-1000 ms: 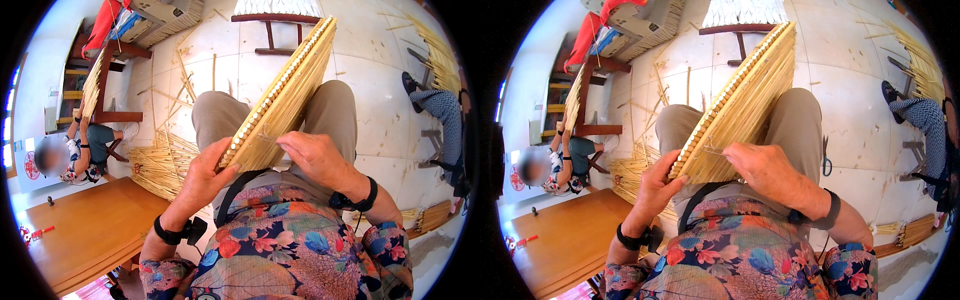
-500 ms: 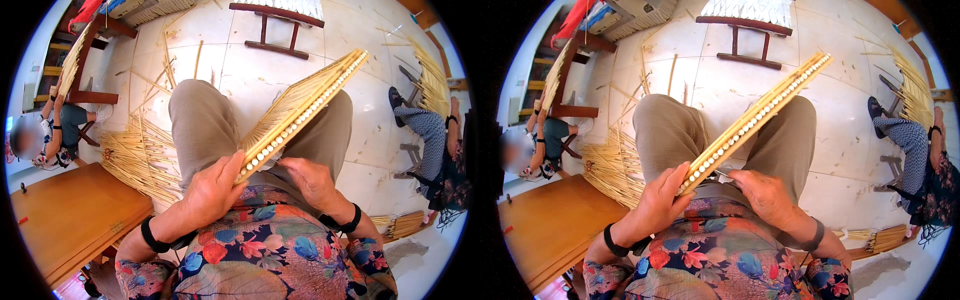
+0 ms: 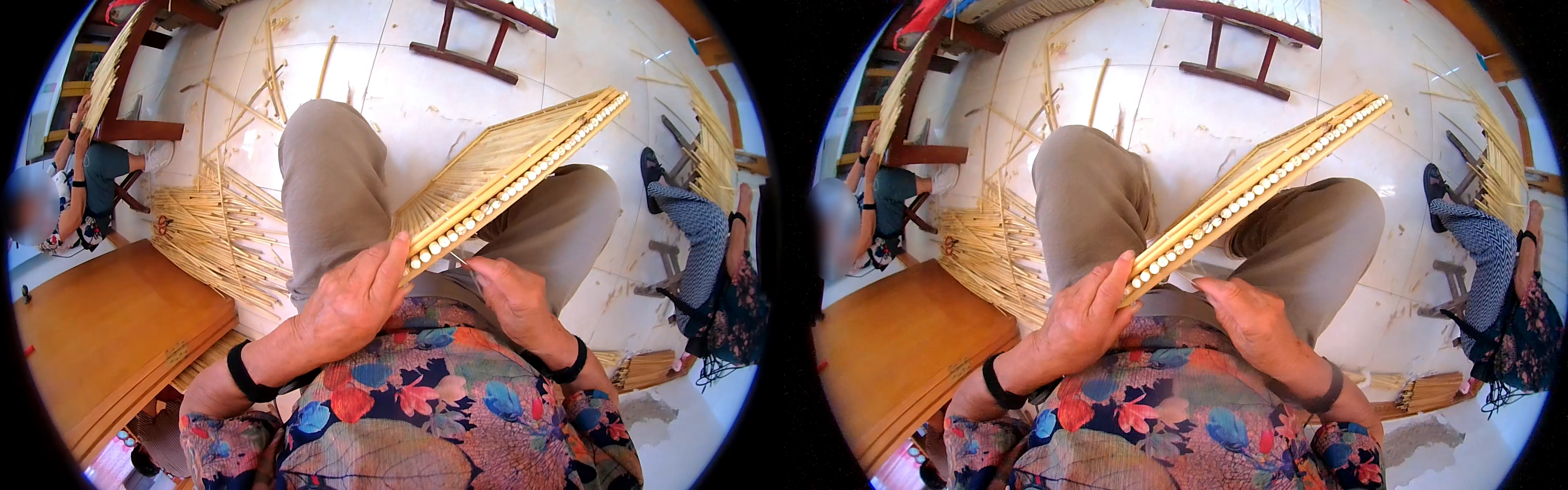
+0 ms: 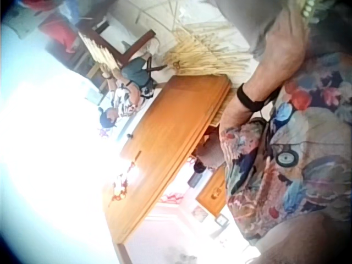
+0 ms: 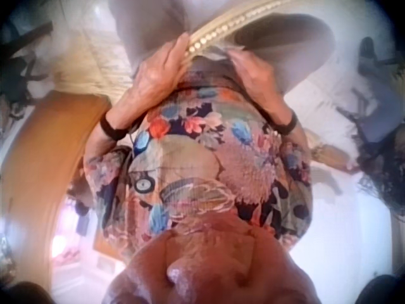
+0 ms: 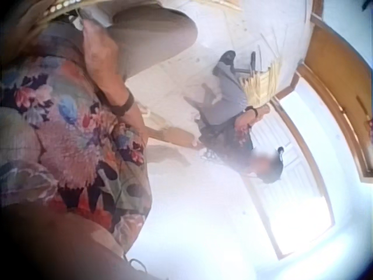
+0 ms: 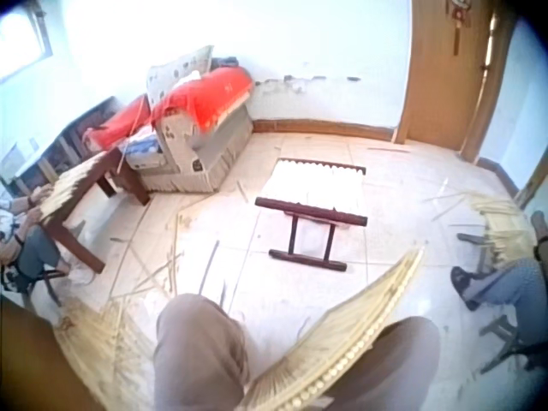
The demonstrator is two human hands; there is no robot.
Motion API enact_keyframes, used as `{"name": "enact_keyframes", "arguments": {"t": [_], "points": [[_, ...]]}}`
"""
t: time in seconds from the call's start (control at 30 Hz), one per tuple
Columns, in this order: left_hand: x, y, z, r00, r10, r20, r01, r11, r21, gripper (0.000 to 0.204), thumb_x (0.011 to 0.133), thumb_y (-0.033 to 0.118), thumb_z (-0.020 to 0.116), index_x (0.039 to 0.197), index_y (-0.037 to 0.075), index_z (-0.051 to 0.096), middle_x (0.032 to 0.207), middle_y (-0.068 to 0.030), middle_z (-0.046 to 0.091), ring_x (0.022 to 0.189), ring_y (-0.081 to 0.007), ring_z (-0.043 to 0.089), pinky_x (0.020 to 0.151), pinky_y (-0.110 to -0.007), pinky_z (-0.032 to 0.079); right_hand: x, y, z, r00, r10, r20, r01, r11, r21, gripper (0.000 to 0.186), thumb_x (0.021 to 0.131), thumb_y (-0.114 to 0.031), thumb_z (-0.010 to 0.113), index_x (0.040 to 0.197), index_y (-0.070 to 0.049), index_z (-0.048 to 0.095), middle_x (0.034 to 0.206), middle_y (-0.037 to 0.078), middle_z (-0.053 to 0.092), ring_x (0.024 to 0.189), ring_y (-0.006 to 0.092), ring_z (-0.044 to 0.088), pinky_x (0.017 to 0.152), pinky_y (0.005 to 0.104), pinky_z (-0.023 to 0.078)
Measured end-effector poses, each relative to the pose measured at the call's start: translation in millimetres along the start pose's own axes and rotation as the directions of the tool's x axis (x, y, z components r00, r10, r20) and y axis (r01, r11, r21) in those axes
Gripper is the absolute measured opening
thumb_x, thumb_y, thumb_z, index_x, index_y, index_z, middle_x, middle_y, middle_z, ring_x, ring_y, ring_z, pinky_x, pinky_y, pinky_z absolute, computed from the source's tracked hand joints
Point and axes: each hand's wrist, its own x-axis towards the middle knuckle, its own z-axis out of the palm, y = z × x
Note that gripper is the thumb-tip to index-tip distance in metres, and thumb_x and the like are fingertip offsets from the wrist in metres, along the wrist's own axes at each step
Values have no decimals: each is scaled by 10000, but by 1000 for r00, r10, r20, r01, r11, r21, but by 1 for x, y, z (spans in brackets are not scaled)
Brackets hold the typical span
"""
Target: The person weaves thin bamboo strips into a flat panel using a needle-like tool and white thread. They repeatedly pass the needle through the strip edges to secure the weave, rotating the panel as needed.
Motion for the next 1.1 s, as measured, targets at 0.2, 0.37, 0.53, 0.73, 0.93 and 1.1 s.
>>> {"name": "enact_keyframes", "arguments": {"t": [0.2,0.37,0.53,0.73,0.93,1.1], "points": [[0,-4,2,1000,6,1,-6,1000,-13,700,749,34,756,1347,-107,421,1089,-232,613,861,-344,657,690,-382,566,8,-4,4,1000,-14,-22,13,1000,-12,427,771,100,633,1169,-54,620,805,126,607,696,287,635,618,370,515],[-4,-3,9,1000,24,16,-24,1000,-1,684,744,2,734,1342,-111,421,1109,-242,607,883,-352,662,707,-380,570,9,-1,14,996,-34,-82,36,999,22,420,778,95,628,1174,-49,618,777,121,595,686,286,631,610,368,515],[-3,-4,9,999,15,28,-15,1000,1,674,742,-3,726,1335,-114,424,1118,-247,605,912,-358,663,723,-382,572,10,4,16,996,-45,-74,45,999,-1,420,782,89,628,1177,-53,618,771,119,596,675,287,629,606,367,520],[-1,-6,8,998,38,42,-39,999,4,654,748,8,723,1324,-113,439,1115,-244,606,908,-352,664,727,-379,572,13,2,15,994,-60,-87,56,998,-41,400,806,79,624,1185,-50,614,750,116,586,669,279,630,593,362,520],[0,-7,9,998,45,44,-45,999,1,621,759,20,719,1309,-109,463,1111,-236,613,906,-343,668,725,-369,573,9,1,14,998,22,-58,-23,1000,-19,344,820,47,661,1144,-65,637,790,113,582,690,272,635,616,361,516],[4,-8,11,999,29,26,-29,999,-18,637,751,14,724,1318,-102,459,1114,-236,613,912,-346,667,729,-375,573,20,-2,9,993,-6,-119,1,999,-41,287,810,43,699,1078,-51,653,856,115,574,737,276,627,644,348,506]]}}
